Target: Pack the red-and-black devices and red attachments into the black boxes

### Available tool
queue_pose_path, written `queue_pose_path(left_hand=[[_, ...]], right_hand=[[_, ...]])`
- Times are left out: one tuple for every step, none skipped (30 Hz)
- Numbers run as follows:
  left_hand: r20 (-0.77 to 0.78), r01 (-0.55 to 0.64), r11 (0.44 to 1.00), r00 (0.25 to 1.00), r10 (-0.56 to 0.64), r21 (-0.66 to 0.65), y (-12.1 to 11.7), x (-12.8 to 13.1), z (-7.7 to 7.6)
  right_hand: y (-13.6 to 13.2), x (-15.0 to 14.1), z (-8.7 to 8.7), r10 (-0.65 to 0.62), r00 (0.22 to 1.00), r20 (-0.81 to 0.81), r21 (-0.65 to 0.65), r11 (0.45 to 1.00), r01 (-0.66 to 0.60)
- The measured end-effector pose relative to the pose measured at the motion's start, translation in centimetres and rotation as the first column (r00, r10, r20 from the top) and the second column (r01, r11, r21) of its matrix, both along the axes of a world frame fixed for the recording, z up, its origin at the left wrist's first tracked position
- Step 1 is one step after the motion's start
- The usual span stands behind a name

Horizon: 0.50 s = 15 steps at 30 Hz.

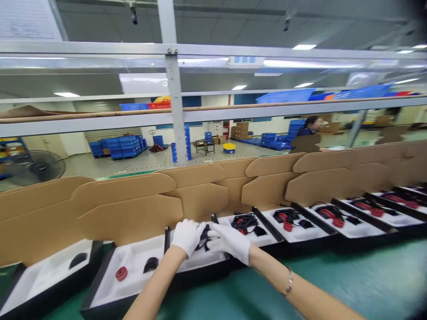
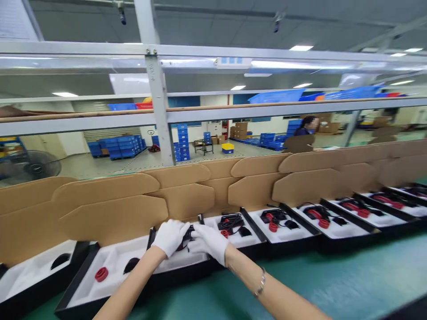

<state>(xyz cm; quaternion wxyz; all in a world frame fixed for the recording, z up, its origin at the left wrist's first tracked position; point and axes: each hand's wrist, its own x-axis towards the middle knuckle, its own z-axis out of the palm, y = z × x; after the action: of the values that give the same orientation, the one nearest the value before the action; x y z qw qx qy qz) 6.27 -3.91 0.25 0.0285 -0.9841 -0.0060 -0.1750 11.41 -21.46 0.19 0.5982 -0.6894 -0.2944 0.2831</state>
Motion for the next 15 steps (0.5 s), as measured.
queue_pose_path(left_hand=[[-0.019, 0.005, 1.000, 1.000, -0.005, 0.014, -0.2, 0.3, -1.1], [-0.024, 0.002, 1.000, 1.000, -0.001, 0.024, -0.3, 0.4, -1.8], [-0.019, -0.003, 1.000, 1.000, 0.004, 0.029, -0.5, 0.4, -2.2], [-0.011, -0.003, 0.999, 1.000, 0.004, 0.032, -0.6, 0.2, -2.2], [-0.004, 0.001, 0.999, 1.000, -0.001, 0.035, -0.8, -0.2, -1.9], [0.000, 0.009, 0.999, 1.000, -0.009, 0.035, -1.0, -0.8, -1.4], [0.005, 0.020, 1.000, 1.000, -0.020, 0.024, -1.2, -1.6, -0.8], [0.014, 0.034, 0.999, 0.999, -0.034, 0.001, -1.4, -2.6, -0.3], [0.025, 0.050, 0.998, 0.998, -0.050, -0.030, -1.5, -3.9, 0.2], [0.041, 0.067, 0.996, 0.997, -0.064, -0.061, -1.5, -5.4, 0.5], [0.067, 0.079, 0.993, 0.995, -0.074, -0.084, -1.3, -7.0, 0.7], [0.097, 0.086, 0.992, 0.992, -0.077, -0.089, -0.9, -8.6, 0.6], [0.126, 0.087, 0.994, 0.989, -0.078, -0.073, -0.2, -10.3, 0.3], [0.148, 0.075, 0.996, 0.987, -0.068, -0.042, 0.7, -11.8, 0.0], [0.170, 0.050, 0.999, 0.984, -0.048, -0.009, 1.8, -13.3, -0.4]], right_hand=[[-2.5, -0.2, -0.7, -0.072, 0.992, 0.104, -0.080, 0.994, 0.080], [-5.1, -0.5, -1.4, -0.148, 0.947, 0.285, -0.185, 0.961, 0.205], [-7.5, -0.8, -2.3, -0.167, 0.848, 0.502, -0.286, 0.894, 0.345], [-9.5, -1.1, -3.3, -0.136, 0.734, 0.666, -0.351, 0.811, 0.469], [-11.1, -1.1, -4.3, -0.076, 0.627, 0.775, -0.383, 0.733, 0.562], [-12.1, -0.8, -5.2, -0.026, 0.564, 0.825, -0.402, 0.675, 0.619], [-12.6, -0.3, -6.1, -0.002, 0.529, 0.849, -0.407, 0.636, 0.656], [-12.5, 0.7, -6.8, 0.005, 0.506, 0.863, -0.400, 0.619, 0.676], [-11.9, 2.0, -7.3, -0.002, 0.486, 0.874, -0.383, 0.613, 0.691], [-11.0, 3.7, -7.5, -0.011, 0.470, 0.883, -0.365, 0.615, 0.699], [-9.7, 5.5, -7.5, -0.019, 0.457, 0.889, -0.347, 0.623, 0.701], [-8.3, 7.6, -7.1, -0.023, 0.449, 0.893, -0.333, 0.638, 0.694], [-6.6, 9.6, -6.5, -0.028, 0.451, 0.892, -0.325, 0.653, 0.684], [-4.9, 11.6, -5.7, -0.032, 0.464, 0.885, -0.328, 0.666, 0.671], [-3.1, 13.3, -4.8, -0.031, 0.480, 0.877, -0.334, 0.680, 0.653]])
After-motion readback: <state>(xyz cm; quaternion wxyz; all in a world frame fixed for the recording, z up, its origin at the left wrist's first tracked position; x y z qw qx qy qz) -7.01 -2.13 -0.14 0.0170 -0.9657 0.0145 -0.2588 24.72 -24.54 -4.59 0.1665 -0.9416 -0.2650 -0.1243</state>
